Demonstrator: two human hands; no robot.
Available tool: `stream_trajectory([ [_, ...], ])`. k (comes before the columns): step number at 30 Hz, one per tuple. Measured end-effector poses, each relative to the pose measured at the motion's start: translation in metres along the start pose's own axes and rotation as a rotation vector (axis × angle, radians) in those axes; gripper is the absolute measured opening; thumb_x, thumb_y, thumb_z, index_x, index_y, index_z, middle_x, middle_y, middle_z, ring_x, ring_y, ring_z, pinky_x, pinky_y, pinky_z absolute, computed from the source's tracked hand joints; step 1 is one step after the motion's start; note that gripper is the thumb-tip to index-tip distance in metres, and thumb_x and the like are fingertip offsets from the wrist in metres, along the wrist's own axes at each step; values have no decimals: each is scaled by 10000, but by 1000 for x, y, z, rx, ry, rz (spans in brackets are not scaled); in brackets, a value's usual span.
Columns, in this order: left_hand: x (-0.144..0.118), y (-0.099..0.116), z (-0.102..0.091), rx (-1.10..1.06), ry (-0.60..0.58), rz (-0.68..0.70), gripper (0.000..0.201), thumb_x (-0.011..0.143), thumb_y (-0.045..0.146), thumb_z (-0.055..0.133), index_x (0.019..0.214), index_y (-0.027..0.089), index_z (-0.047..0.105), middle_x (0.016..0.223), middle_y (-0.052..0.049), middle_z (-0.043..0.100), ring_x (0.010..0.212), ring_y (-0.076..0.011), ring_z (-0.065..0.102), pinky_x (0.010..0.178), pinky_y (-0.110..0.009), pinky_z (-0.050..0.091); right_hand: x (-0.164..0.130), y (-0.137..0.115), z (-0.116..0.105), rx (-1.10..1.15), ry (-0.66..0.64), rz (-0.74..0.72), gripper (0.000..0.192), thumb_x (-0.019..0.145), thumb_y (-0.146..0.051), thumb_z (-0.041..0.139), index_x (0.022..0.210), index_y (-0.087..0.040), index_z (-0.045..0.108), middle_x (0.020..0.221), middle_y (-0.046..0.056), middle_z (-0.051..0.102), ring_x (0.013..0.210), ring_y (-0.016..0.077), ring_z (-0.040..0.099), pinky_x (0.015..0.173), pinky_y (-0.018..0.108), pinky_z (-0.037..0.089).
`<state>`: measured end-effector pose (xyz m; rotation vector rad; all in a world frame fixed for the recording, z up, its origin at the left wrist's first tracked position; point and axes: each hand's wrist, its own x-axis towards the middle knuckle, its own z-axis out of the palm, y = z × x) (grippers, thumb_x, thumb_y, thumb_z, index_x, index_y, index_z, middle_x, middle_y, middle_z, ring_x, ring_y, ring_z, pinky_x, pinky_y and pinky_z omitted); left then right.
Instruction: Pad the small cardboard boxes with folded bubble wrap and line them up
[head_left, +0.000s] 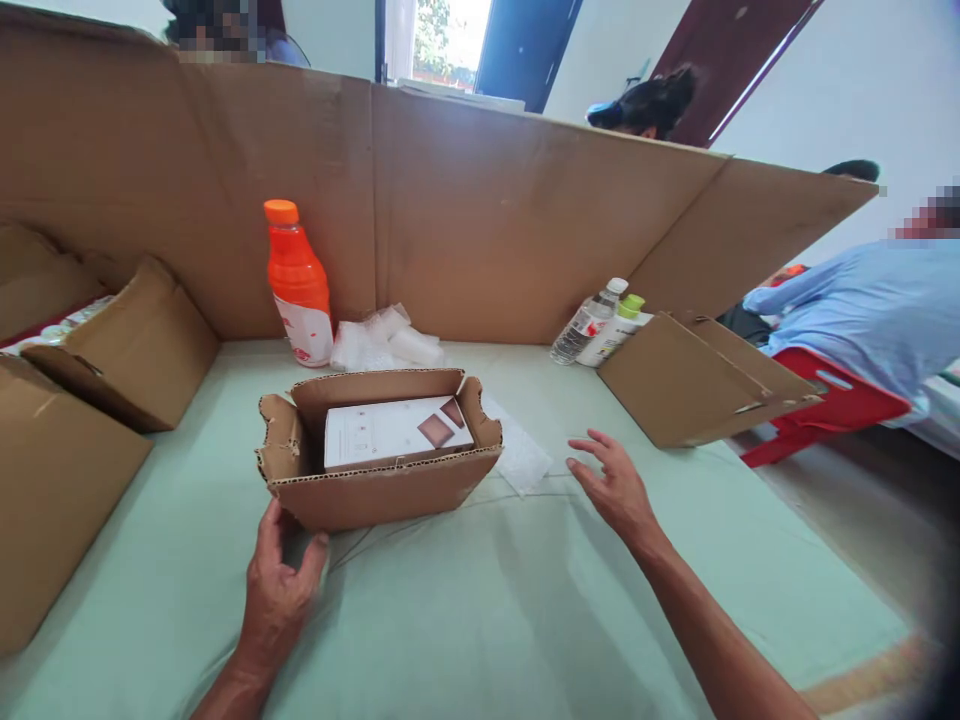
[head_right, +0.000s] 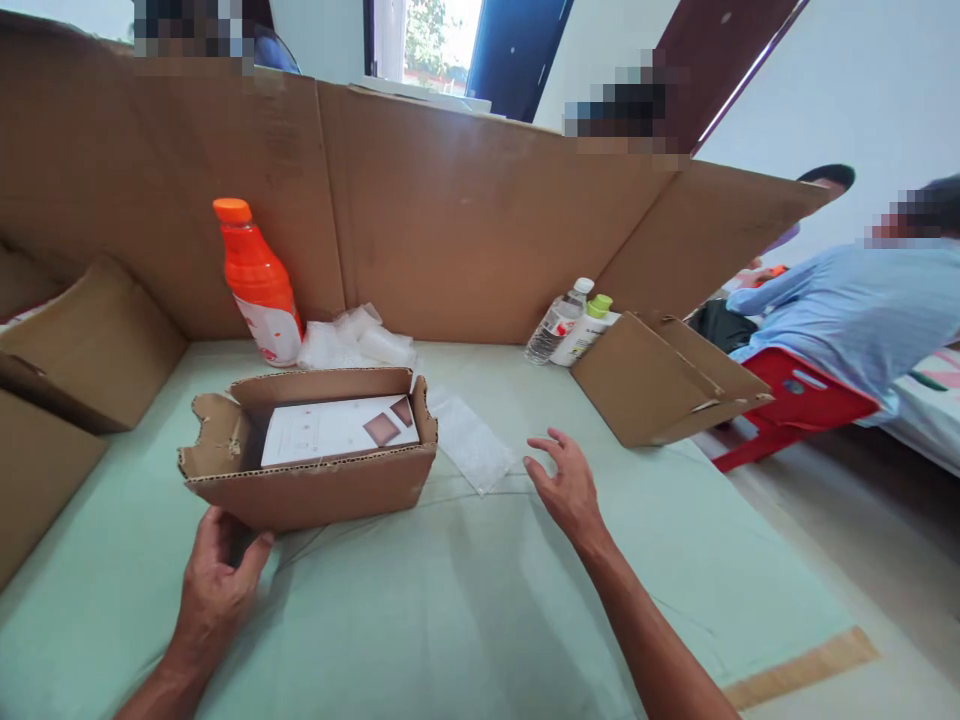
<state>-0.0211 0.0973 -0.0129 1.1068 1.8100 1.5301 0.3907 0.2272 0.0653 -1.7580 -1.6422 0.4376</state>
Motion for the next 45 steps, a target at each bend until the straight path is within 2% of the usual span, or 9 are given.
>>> stream_trajectory([
  [5, -3, 19, 1, 52, -39, -52, 563, 787, 408, 668, 1282, 192, 509, 1200, -119, 650, 1039, -248, 666, 817, -327, 562, -30, -42, 25, 104, -287, -329, 455, 877, -437, 631, 1308, -289, 611, 1470, 105, 538, 1277, 293, 563, 890, 411, 558],
  [9, 0, 35, 0, 95, -105, -66, 480, 782, 413, 656, 1190, 187, 538, 1121, -105, 661, 994, -251, 669, 713, -297, 551, -50, -73, 62, 248, -486, -362, 568, 878, -419, 625, 1412, -266, 506, 1320, 114, 632, 996, 251, 661, 707, 354, 579],
  [12, 12, 43, 2, 106, -123, -74, 447, 779, 403, 642, 1158, 186, 545, 1062, -83, 664, 951, -234, 670, 702, -286, 539, -52, -86, 80, 294, -486, -284, 524, 865, -407, 613, 1352, -228, 541, 1170, 104, 681, 851, 226, 643, 609, 323, 547],
  [20, 45, 45, 29, 18, -133, -44, 506, 777, 359, 636, 1237, 173, 540, 1114, -83, 658, 974, -221, 676, 884, -354, 541, -27, -94, 107, 323, -367, -243, 572, 836, -328, 596, 1382, -190, 497, 1268, 119, 652, 1017, 257, 648, 744, 374, 571],
  [26, 16, 27, -8, 63, -158, -101, 644, 826, 415, 652, 1418, 219, 492, 1437, -132, 572, 1278, -282, 591, 1060, -434, 493, -21, -37, 64, -77, -262, -540, 476, 889, -179, 494, 1355, -245, 566, 1439, 101, 584, 1304, 276, 553, 973, 446, 518],
  [32, -37, 20, -38, 193, -264, -140, 454, 870, 482, 611, 1209, 185, 666, 1173, -123, 749, 1098, -279, 708, 922, -414, 594, -7, 9, 32, -634, -281, -650, 553, 789, -13, 484, 1272, -207, 670, 1397, 129, 626, 1305, 327, 544, 914, 450, 489],
  [36, -60, 36, -27, 232, -335, 33, 339, 919, 398, 572, 1159, 192, 692, 1104, -98, 772, 1020, -240, 739, 811, -339, 630, -5, -5, 32, -598, -297, -661, 311, 891, -91, 512, 1046, -205, 756, 1186, 100, 745, 1228, 311, 602, 941, 435, 460],
  [40, -74, 57, -17, 271, -373, 338, 280, 928, 245, 557, 1178, 216, 681, 1124, -83, 752, 1025, -207, 723, 855, -324, 617, -47, -37, 8, -459, -392, -663, 280, 941, -145, 490, 1053, -197, 742, 1000, 88, 771, 961, 251, 689, 903, 403, 458],
  [45, -98, 76, 2, 248, -594, 591, 656, 841, 122, 598, 1469, 228, 442, 1424, -126, 589, 1327, -262, 545, 1090, -446, 495, -123, -83, -10, -164, -762, -653, 249, 950, -193, 524, 1080, -199, 736, 961, 69, 757, 924, 223, 674, 908, 367, 479],
])
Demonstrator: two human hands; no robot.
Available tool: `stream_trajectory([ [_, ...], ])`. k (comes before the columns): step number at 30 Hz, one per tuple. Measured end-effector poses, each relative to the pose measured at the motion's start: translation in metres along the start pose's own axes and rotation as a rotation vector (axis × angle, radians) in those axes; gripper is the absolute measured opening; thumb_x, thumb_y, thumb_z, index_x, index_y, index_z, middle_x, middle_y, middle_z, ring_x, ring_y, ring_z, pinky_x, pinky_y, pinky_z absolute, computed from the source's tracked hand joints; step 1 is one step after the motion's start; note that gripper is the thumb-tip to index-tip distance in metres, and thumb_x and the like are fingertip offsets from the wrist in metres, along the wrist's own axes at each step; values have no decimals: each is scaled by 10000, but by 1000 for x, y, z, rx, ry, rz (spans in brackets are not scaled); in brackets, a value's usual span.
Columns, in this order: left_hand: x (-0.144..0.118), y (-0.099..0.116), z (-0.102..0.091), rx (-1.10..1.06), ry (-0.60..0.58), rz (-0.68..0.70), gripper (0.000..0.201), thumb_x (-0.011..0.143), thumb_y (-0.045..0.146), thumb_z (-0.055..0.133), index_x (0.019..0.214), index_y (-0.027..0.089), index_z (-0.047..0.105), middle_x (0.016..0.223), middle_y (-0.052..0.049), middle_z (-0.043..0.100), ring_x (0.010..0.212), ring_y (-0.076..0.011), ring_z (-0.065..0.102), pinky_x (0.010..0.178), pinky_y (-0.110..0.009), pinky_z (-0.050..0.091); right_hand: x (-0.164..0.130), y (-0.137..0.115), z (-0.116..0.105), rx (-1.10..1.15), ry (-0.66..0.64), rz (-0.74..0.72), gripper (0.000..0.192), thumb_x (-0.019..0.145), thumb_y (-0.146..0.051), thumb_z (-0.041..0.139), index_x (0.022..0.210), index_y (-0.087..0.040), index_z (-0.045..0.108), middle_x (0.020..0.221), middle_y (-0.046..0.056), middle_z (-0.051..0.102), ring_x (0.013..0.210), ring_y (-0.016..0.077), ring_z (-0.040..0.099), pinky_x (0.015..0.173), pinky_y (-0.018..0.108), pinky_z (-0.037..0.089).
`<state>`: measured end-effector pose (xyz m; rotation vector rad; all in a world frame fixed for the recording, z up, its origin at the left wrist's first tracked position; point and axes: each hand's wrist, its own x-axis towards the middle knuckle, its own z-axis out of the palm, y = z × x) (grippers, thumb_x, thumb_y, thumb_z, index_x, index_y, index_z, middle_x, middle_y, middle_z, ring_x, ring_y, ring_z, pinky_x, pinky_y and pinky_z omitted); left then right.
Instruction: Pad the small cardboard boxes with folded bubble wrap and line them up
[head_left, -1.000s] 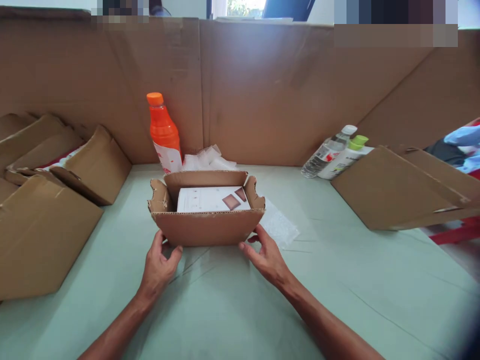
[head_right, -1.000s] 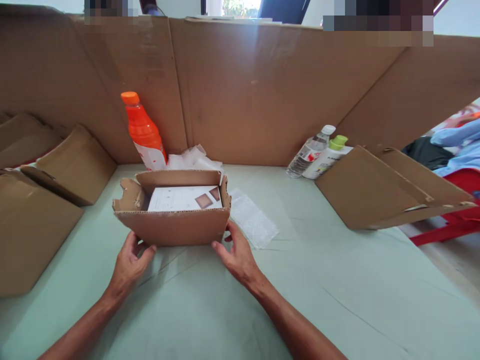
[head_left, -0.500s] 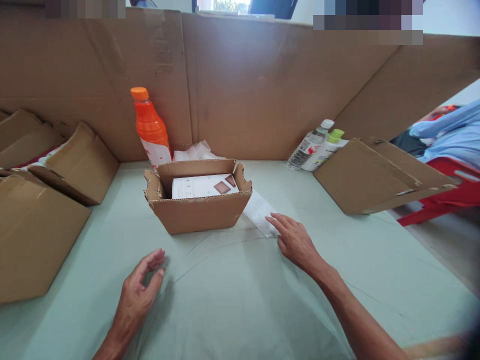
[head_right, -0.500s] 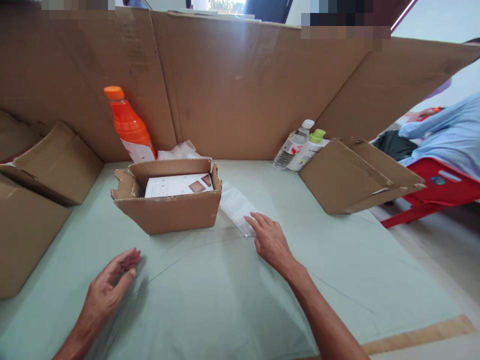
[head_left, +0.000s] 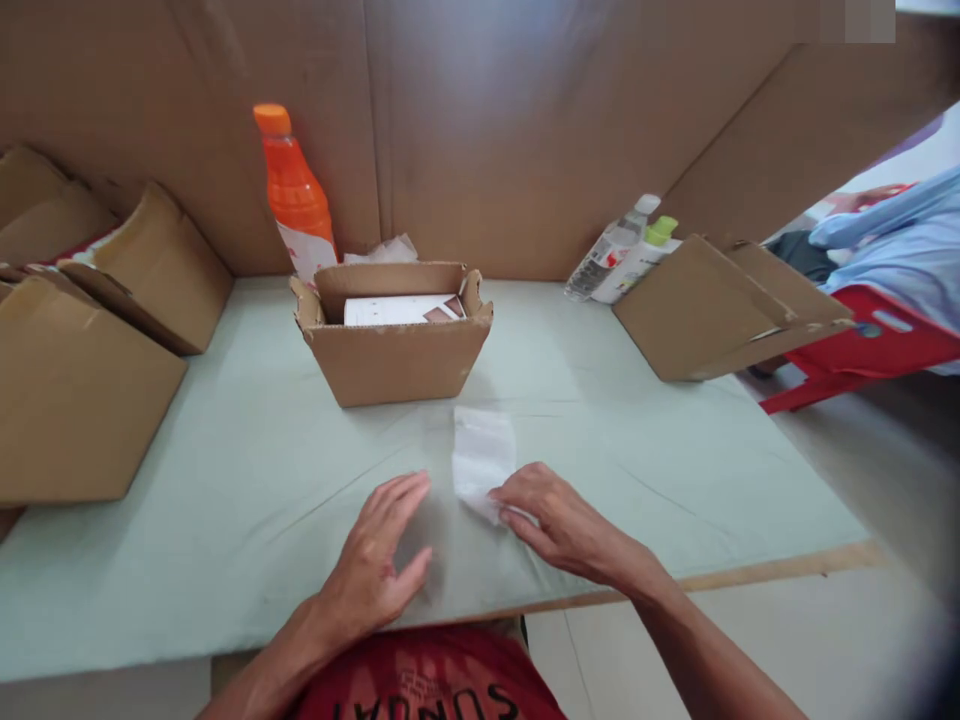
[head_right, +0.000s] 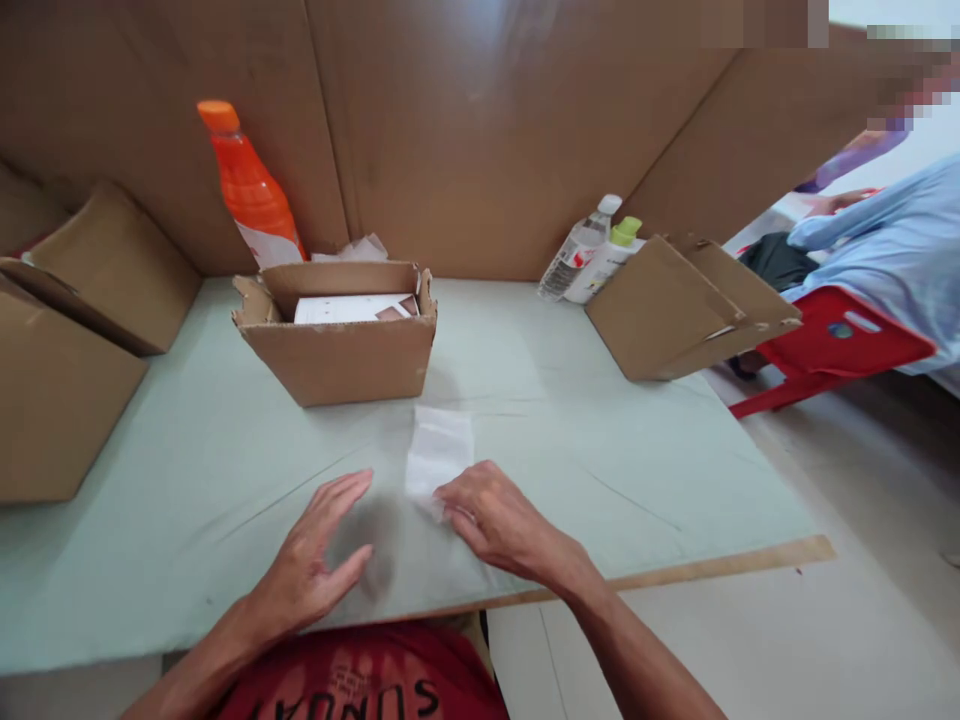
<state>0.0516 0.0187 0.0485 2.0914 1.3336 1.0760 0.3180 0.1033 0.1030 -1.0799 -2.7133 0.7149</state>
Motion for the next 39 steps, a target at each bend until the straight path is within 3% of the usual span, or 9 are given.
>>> stream_trajectory([
  [3, -2, 9, 16, -79, -146, -16, 806, 802, 136, 627, 1542, 208, 317, 1382, -141, 609, 1265, -276, 574, 1056, -462, 508, 0, -21, 18, 244, -101, -9, 255, 975, -260, 530, 1127, -227, 732, 958, 54, 757, 912, 208, 672, 889, 365, 506],
  [7, -11, 5, 25, -150, -165, -226, 689, 834, 118, 551, 1499, 207, 395, 1027, -67, 728, 947, -213, 675, 917, -402, 552, -3, -14, 31, 619, -54, 118, 321, 986, -426, 542, 1205, -249, 696, 1110, 55, 749, 1016, 219, 686, 862, 363, 549],
  [12, -18, 0, 24, -165, -136, -167, 280, 865, 130, 546, 1109, 189, 670, 937, -70, 729, 893, -210, 661, 822, -359, 530, 9, 5, 32, 895, 162, 232, 362, 963, -462, 570, 1231, -244, 679, 1264, 89, 693, 1019, 217, 695, 868, 383, 566],
  [18, -15, 3, 22, -153, -156, -173, 163, 850, 113, 516, 872, 179, 663, 802, -58, 696, 794, -196, 621, 739, -323, 491, 48, 18, 47, 1134, 173, 436, 496, 879, -435, 649, 1302, -177, 631, 1138, 136, 738, 849, 206, 715, 774, 391, 591],
  [25, -2, 1, 14, -182, -126, -431, 186, 847, 226, 534, 916, 187, 701, 771, -13, 698, 664, -143, 596, 649, -254, 454, -17, 3, 36, 784, 163, 171, 357, 923, -351, 637, 1269, -262, 651, 1265, 90, 690, 1071, 239, 691, 875, 414, 578],
  [30, 16, -5, 21, -63, -155, -534, 328, 833, 270, 562, 1123, 190, 693, 666, 31, 626, 577, -130, 537, 597, -244, 421, -46, -38, 60, 235, 588, 37, 302, 909, -184, 603, 1190, -284, 651, 1041, 73, 735, 990, 255, 684, 814, 440, 553],
  [32, 21, -8, 25, -10, -174, -536, 366, 832, 256, 574, 1180, 200, 676, 671, 34, 631, 592, -137, 555, 622, -248, 440, -41, -47, 74, 92, 515, -90, 345, 892, -159, 616, 1212, -287, 643, 1092, 71, 740, 1036, 266, 673, 848, 452, 527],
  [35, 21, -9, 29, 64, -146, -517, 401, 844, 236, 584, 1240, 212, 646, 758, 8, 683, 672, -163, 617, 707, -276, 498, -24, -41, 90, -49, 346, -96, 353, 911, -172, 594, 1251, -248, 644, 1272, 111, 696, 1174, 308, 620, 933, 503, 484],
  [39, 6, 0, 19, 141, 47, -268, 428, 892, 267, 587, 1315, 197, 591, 1186, -119, 688, 1074, -254, 649, 963, -385, 507, -10, -26, 95, 0, 322, -55, 310, 956, -131, 509, 1207, -220, 667, 1208, 109, 729, 1102, 275, 658, 912, 476, 501],
])
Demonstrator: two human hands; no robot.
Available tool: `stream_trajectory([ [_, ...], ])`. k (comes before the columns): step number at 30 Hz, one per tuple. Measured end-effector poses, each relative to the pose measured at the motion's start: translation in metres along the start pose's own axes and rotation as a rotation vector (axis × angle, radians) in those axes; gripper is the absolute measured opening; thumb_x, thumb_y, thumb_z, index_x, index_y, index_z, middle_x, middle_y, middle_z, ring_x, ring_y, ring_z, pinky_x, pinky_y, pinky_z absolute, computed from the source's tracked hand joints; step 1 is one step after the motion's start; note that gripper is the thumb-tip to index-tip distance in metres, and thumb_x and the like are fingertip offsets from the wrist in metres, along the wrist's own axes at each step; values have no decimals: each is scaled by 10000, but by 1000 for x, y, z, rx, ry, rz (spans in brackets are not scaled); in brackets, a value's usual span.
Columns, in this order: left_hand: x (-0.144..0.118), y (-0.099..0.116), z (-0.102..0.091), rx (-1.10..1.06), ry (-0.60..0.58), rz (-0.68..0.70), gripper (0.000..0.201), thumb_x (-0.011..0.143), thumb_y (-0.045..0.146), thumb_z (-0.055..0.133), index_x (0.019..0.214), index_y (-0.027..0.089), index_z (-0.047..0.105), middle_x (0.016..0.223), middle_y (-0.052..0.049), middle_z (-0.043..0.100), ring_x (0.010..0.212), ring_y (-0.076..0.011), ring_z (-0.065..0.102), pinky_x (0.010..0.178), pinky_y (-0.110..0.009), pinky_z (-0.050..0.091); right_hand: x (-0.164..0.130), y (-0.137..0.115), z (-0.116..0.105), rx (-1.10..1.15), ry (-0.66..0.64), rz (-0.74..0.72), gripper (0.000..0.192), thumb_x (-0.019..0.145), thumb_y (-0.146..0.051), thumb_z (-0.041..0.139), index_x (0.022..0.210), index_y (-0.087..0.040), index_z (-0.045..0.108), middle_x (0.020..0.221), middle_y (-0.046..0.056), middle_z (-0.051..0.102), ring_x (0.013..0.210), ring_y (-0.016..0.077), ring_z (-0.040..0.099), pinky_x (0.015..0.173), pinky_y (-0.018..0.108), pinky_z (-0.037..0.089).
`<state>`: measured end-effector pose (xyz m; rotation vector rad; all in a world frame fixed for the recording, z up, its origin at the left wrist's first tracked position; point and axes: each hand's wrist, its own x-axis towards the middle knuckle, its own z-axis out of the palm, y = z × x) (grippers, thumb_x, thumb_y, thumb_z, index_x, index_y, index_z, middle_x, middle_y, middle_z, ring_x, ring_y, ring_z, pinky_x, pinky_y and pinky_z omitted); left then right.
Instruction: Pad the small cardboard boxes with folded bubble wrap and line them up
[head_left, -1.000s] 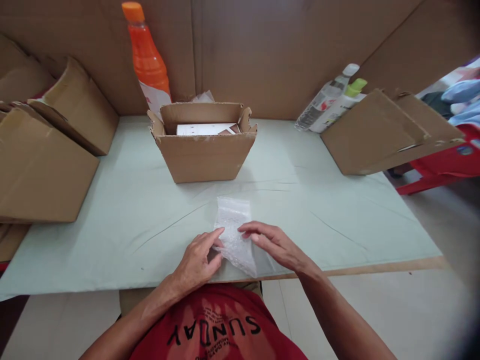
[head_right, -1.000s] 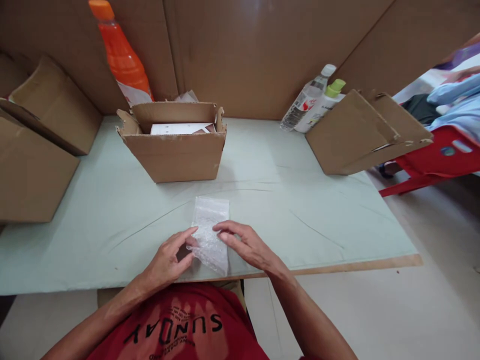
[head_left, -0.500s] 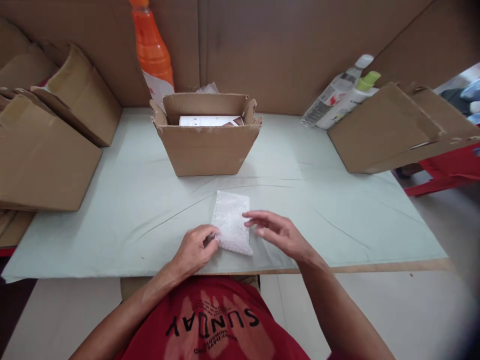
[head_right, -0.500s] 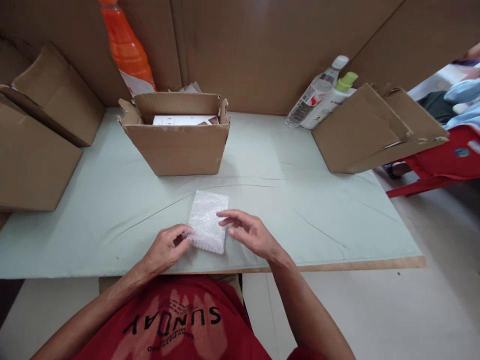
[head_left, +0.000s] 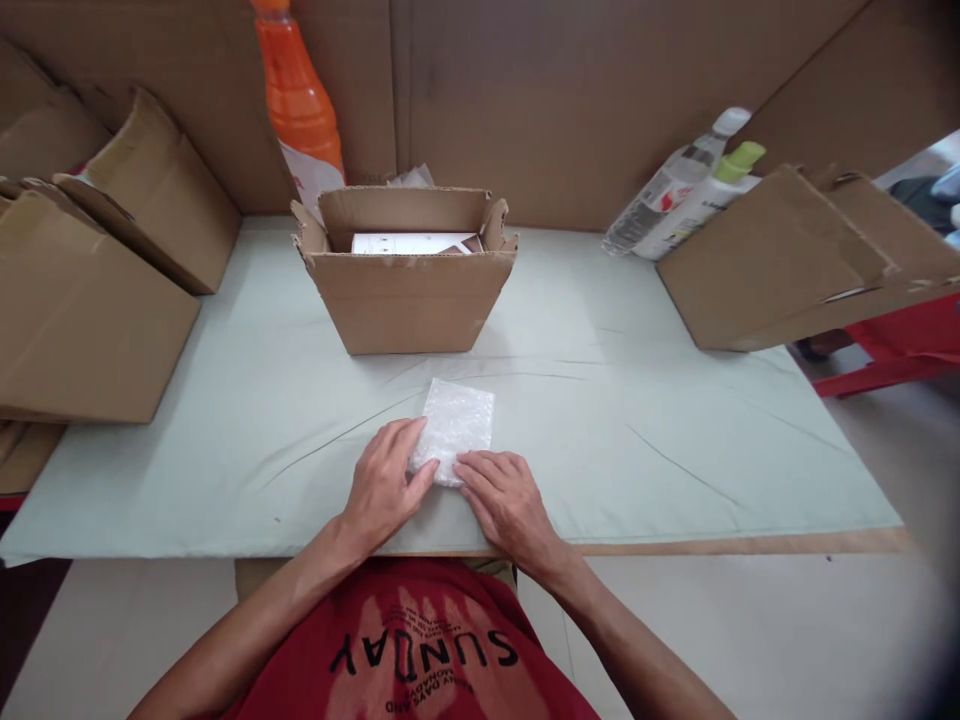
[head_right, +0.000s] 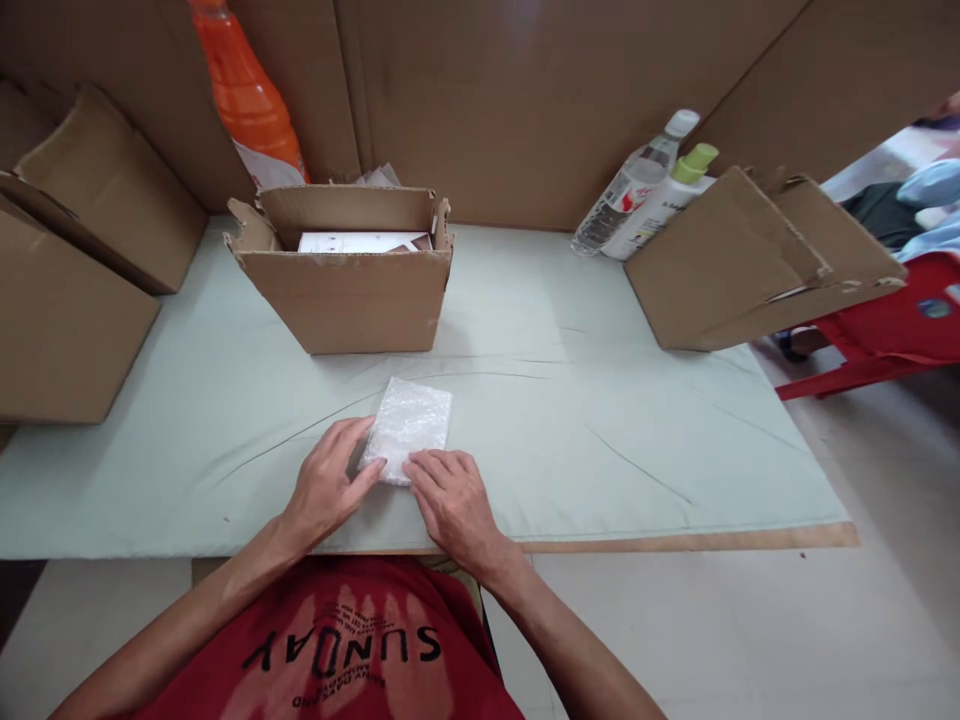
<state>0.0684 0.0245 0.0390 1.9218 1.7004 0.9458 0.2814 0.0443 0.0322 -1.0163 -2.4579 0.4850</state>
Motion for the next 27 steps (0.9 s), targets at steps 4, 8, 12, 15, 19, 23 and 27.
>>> stream_trajectory([
  [4, -21, 2, -17, -54, -113, 232, 464, 890, 193, 584, 1354, 206, 567, 1243, -126, 685, 1190, -281, 612, 1040, -450, 467, 0, -2, -9, 333, -93, 148, 290, 1002, -217, 478, 1234, -235, 653, 1128, 63, 757, 994, 219, 708, 849, 380, 563],
  [8, -22, -3, -14, -135, -221, -18, 470, 895, 183, 523, 1362, 210, 571, 1047, -86, 741, 906, -223, 682, 867, -379, 544, -2, -9, -17, 423, -91, 281, 276, 1005, -301, 492, 1215, -258, 665, 1165, 58, 740, 1019, 219, 706, 852, 369, 577],
  [12, -7, -9, 0, -81, -184, -122, 492, 862, 196, 539, 1354, 204, 569, 1091, -88, 718, 936, -228, 665, 880, -373, 541, -3, -13, -18, 69, 142, 88, 280, 947, -294, 601, 1218, -253, 658, 1228, 115, 688, 1108, 281, 637, 906, 462, 515],
  [15, -4, -9, 1, -16, -53, -99, 430, 873, 225, 558, 1300, 200, 599, 1127, -111, 677, 1060, -263, 626, 947, -414, 512, 1, -11, -11, -58, -18, -60, 298, 928, -259, 618, 1223, -247, 651, 1230, 119, 691, 1116, 307, 618, 872, 472, 500],
  [19, -18, -9, -9, -246, 11, -352, 492, 886, 385, 611, 1336, 195, 552, 1090, -103, 647, 896, -210, 635, 763, -333, 557, 13, -1, 4, -37, 50, -1, 263, 964, -184, 532, 1192, -223, 659, 1143, 112, 728, 1040, 276, 653, 821, 433, 509],
  [23, -30, -2, -14, -708, -30, -558, 771, 831, 422, 651, 1485, 139, 357, 1168, -141, 641, 976, -216, 671, 869, -359, 562, 20, -5, 12, 194, 175, 88, 244, 972, -227, 562, 1195, -244, 659, 1081, 87, 747, 974, 242, 688, 838, 411, 531],
  [27, -24, 9, -13, -903, -69, -566, 896, 787, 398, 673, 1545, 148, 267, 1204, -132, 649, 1038, -239, 666, 927, -358, 542, 18, -16, 8, 430, 79, 117, 217, 944, -266, 617, 1151, -270, 684, 1064, 63, 750, 1000, 238, 691, 889, 415, 543],
])
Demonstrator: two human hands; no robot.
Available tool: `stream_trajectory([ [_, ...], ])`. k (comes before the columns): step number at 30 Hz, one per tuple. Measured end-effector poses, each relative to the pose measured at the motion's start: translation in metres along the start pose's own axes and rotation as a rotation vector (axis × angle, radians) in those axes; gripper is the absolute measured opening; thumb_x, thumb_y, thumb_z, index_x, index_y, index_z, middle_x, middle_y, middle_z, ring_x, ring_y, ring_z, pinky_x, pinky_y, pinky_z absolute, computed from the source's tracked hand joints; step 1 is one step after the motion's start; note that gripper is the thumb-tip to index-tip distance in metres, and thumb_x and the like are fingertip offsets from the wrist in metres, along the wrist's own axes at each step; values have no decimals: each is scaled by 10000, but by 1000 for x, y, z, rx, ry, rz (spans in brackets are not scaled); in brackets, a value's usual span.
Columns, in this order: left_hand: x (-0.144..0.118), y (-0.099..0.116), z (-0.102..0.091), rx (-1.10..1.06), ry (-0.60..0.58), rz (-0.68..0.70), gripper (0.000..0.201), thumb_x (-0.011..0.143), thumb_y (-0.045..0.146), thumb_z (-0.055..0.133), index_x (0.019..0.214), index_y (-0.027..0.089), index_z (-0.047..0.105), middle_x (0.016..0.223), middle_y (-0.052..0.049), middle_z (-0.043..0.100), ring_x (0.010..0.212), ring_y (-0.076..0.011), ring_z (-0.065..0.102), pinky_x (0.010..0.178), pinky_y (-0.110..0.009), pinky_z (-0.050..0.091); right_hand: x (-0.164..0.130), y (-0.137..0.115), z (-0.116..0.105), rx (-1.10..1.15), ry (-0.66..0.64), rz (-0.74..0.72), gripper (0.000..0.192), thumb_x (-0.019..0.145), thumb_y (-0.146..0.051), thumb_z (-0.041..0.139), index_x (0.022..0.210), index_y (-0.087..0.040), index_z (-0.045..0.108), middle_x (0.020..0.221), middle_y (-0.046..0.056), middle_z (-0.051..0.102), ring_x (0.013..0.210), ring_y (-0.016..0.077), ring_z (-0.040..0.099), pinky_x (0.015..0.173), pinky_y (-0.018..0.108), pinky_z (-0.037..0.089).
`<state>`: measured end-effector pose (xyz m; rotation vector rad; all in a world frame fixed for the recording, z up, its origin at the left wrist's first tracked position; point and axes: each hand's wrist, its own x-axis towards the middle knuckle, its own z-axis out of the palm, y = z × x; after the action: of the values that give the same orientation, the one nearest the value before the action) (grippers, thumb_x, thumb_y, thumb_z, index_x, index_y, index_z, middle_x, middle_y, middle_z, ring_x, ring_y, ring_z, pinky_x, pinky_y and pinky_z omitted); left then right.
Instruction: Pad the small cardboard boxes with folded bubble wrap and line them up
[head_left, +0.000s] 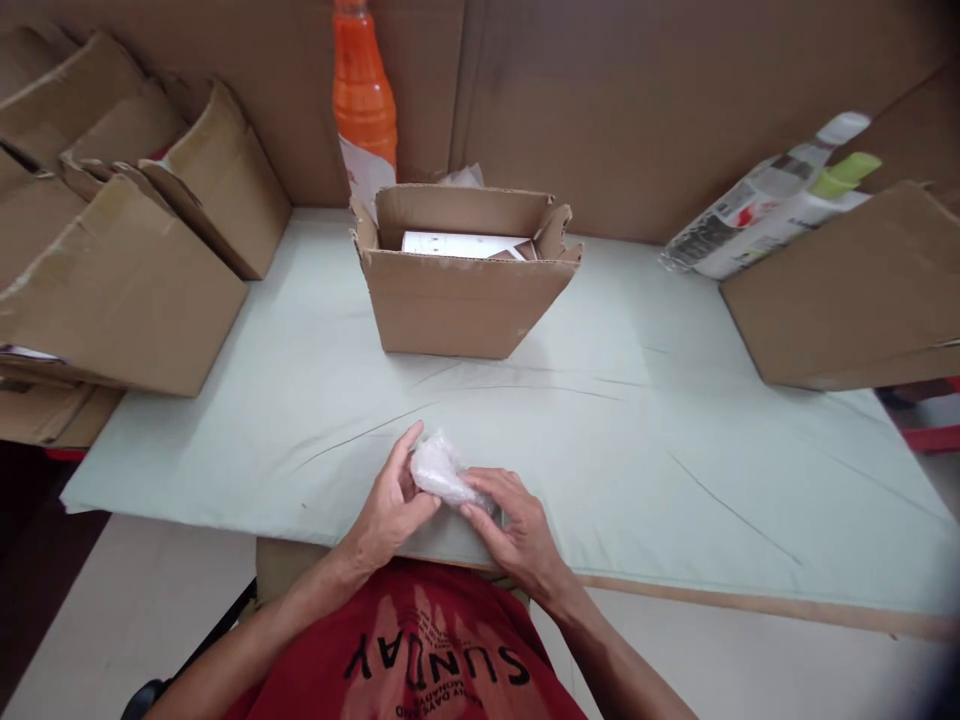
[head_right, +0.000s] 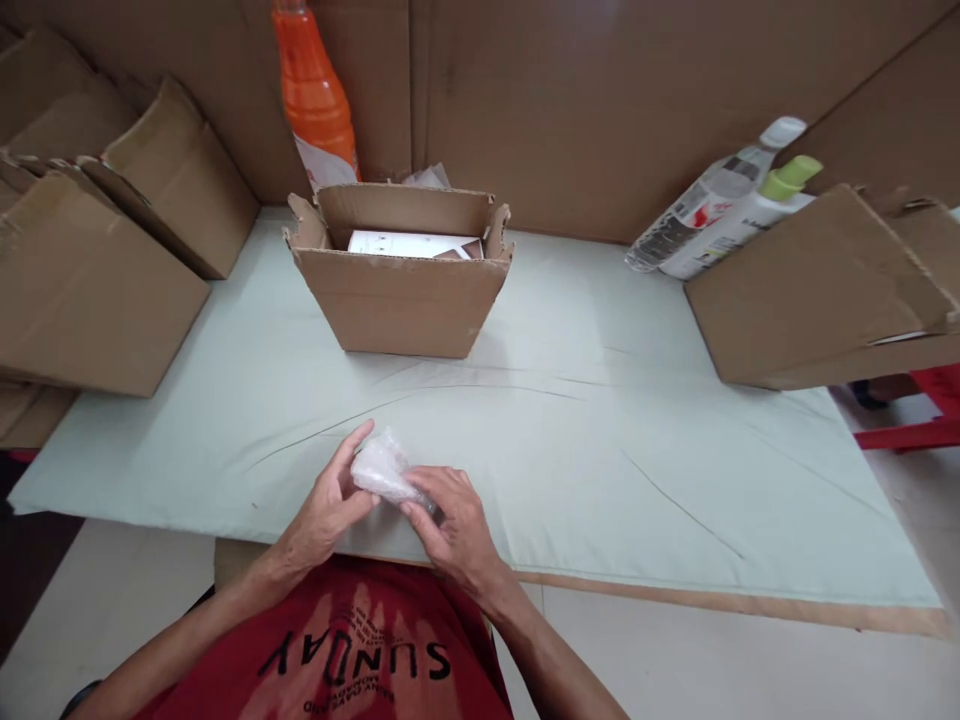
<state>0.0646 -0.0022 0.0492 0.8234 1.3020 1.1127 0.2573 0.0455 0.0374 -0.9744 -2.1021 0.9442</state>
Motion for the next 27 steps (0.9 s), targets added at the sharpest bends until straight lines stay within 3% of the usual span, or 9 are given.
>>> stream_trajectory([
  [3, 2, 3, 6, -12, -21, 25, 895, 758, 363, 683, 1534, 144, 295, 1139, -107, 644, 942, -203, 661, 851, -304, 547, -4, 0, -8, 83, 25, 70, 232, 907, -339, 663, 1127, -280, 709, 1289, 95, 672, 1193, 277, 626, 984, 447, 527],
  [6, 5, 0, 10, -11, -62, 50, 857, 749, 338, 693, 1511, 157, 348, 1082, -81, 624, 869, -170, 640, 781, -262, 535, -2, 4, -17, 264, -72, 174, 499, 877, -453, 688, 1339, -281, 609, 1437, 130, 580, 1245, 297, 610, 975, 429, 550],
  [8, 8, -3, 11, -18, -91, 62, 823, 759, 327, 693, 1500, 166, 374, 1036, -63, 613, 837, -158, 626, 757, -255, 524, 5, 3, -22, 371, -172, 232, 542, 885, -511, 660, 1355, -249, 597, 1293, 131, 676, 1103, 280, 683, 885, 381, 584],
  [10, 12, -1, 8, -15, -114, 83, 786, 780, 288, 681, 1497, 169, 381, 1015, -55, 610, 846, -159, 624, 786, -271, 522, 16, 0, -30, 366, -224, 269, 432, 902, -513, 631, 1209, -213, 686, 1081, 101, 742, 933, 246, 710, 799, 328, 586],
  [13, 21, 16, -5, 51, -138, 262, 757, 810, 223, 658, 1507, 206, 363, 1171, -93, 626, 1035, -211, 629, 951, -346, 503, 43, -11, -55, 245, -200, 242, 315, 908, -461, 635, 1041, -196, 741, 937, 66, 747, 795, 206, 696, 720, 278, 570],
  [15, 31, 39, -21, 156, -83, 476, 738, 834, 214, 648, 1512, 248, 360, 1344, -117, 582, 1183, -249, 583, 1030, -397, 473, 68, -23, -81, 130, -112, 153, 276, 900, -442, 652, 1034, -221, 748, 952, 54, 755, 799, 210, 704, 701, 277, 570],
  [20, 82, 105, -56, 485, 381, 886, 709, 848, 161, 636, 1497, 305, 388, 1444, -103, 514, 1279, -264, 525, 1028, -437, 484, 169, -68, -137, -358, 188, -212, 213, 909, -355, 664, 1107, -309, 727, 974, 11, 755, 803, 201, 688, 636, 283, 522],
  [23, 119, 121, -60, 461, 468, 881, 801, 821, 191, 650, 1537, 290, 304, 1545, -128, 396, 1386, -305, 441, 1067, -484, 467, 244, -94, -134, -643, 60, -486, 199, 942, -265, 596, 1094, -262, 724, 1098, 50, 735, 925, 216, 671, 704, 306, 503],
  [27, 148, 109, -52, 274, 412, 704, 892, 809, 246, 658, 1571, 247, 195, 1583, -168, 343, 1425, -336, 409, 1098, -522, 445, 318, -111, -93, -1118, -339, -719, 204, 925, -118, 550, 944, -203, 734, 993, 79, 729, 876, 219, 617, 706, 333, 406],
])
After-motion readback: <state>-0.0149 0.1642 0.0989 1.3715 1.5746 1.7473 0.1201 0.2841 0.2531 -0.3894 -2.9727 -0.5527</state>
